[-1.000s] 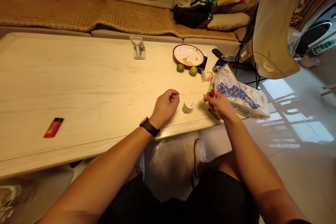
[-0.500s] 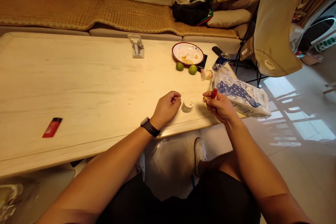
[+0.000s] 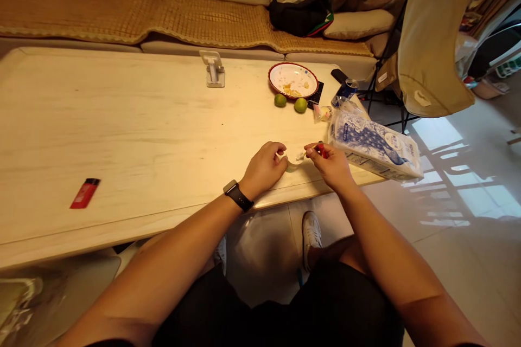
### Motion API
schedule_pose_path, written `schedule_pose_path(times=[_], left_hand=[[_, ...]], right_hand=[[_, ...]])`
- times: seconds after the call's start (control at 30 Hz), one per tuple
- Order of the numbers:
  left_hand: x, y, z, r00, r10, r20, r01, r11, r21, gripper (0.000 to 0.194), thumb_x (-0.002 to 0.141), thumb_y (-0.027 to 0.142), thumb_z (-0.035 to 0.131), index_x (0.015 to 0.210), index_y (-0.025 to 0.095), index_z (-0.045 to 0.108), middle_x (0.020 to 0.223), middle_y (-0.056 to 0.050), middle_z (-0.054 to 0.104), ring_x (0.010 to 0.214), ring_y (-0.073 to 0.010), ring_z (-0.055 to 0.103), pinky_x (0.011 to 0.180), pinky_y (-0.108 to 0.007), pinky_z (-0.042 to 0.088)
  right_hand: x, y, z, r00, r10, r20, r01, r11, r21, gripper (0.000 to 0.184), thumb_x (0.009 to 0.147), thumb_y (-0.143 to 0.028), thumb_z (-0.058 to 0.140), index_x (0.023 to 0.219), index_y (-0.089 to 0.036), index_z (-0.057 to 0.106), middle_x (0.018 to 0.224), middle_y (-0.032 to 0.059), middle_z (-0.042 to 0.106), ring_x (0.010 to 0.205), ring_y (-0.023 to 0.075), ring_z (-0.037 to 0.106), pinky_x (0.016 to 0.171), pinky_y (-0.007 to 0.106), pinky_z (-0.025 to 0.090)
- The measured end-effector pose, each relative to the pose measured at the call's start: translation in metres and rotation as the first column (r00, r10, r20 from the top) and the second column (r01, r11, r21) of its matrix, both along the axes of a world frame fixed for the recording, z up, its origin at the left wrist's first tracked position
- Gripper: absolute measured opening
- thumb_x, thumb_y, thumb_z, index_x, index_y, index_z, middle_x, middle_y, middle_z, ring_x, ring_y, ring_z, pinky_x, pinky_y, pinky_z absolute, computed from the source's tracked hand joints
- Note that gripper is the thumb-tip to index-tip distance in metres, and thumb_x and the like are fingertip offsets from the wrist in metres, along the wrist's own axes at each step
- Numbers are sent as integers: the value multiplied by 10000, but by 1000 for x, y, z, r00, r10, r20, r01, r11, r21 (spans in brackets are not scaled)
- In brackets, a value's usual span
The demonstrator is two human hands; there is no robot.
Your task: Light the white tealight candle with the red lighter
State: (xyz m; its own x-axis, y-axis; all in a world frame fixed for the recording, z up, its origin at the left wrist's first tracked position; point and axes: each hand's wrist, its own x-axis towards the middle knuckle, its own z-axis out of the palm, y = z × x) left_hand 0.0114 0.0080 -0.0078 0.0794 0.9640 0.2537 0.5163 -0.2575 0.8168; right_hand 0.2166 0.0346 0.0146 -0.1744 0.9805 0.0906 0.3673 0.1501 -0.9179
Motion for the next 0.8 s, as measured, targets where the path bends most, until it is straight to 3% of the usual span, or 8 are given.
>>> schedule_pose_path(times=[0.1,0.27,0.43,0.8], left_hand=[[2,0,-4,999,-49,-8,50,998,48,267,846,211,578,1110,177,577,1075,-70,598,716,-125,578,787,-325,511],[4,0,-8,995,-94,-15,94,994,47,329,839,219,597,1165,189,561,1095,-74,597,735,-135,574,814,-343,520],[6,-2,-11,991,-134,-6,134,990,44,428,836,197,596,1259,195,531,1156,-91,604,768,-145,593,831,-352,526],[16,-1,-21,990,-128,-53,131,990,51,512,856,296,668,1326,182,501,1244,-107,594,777,-139,607,863,-348,524]], right_hand=[[-2,-3,2,998,-11,61,6,996,92,337,851,-545,666,882,-215,724,882,29,721,817,186,641,787,310,479],[-3,-7,8,978,6,207,-42,985,169,233,899,-445,614,894,-238,719,923,38,727,867,201,649,827,327,478],[-2,-7,4,948,94,303,-162,965,207,138,868,-251,593,932,-243,715,979,47,728,944,213,653,886,348,471],[-5,-6,1,922,148,357,-241,942,233,165,839,-160,570,913,-224,703,923,46,706,888,196,641,836,313,468]])
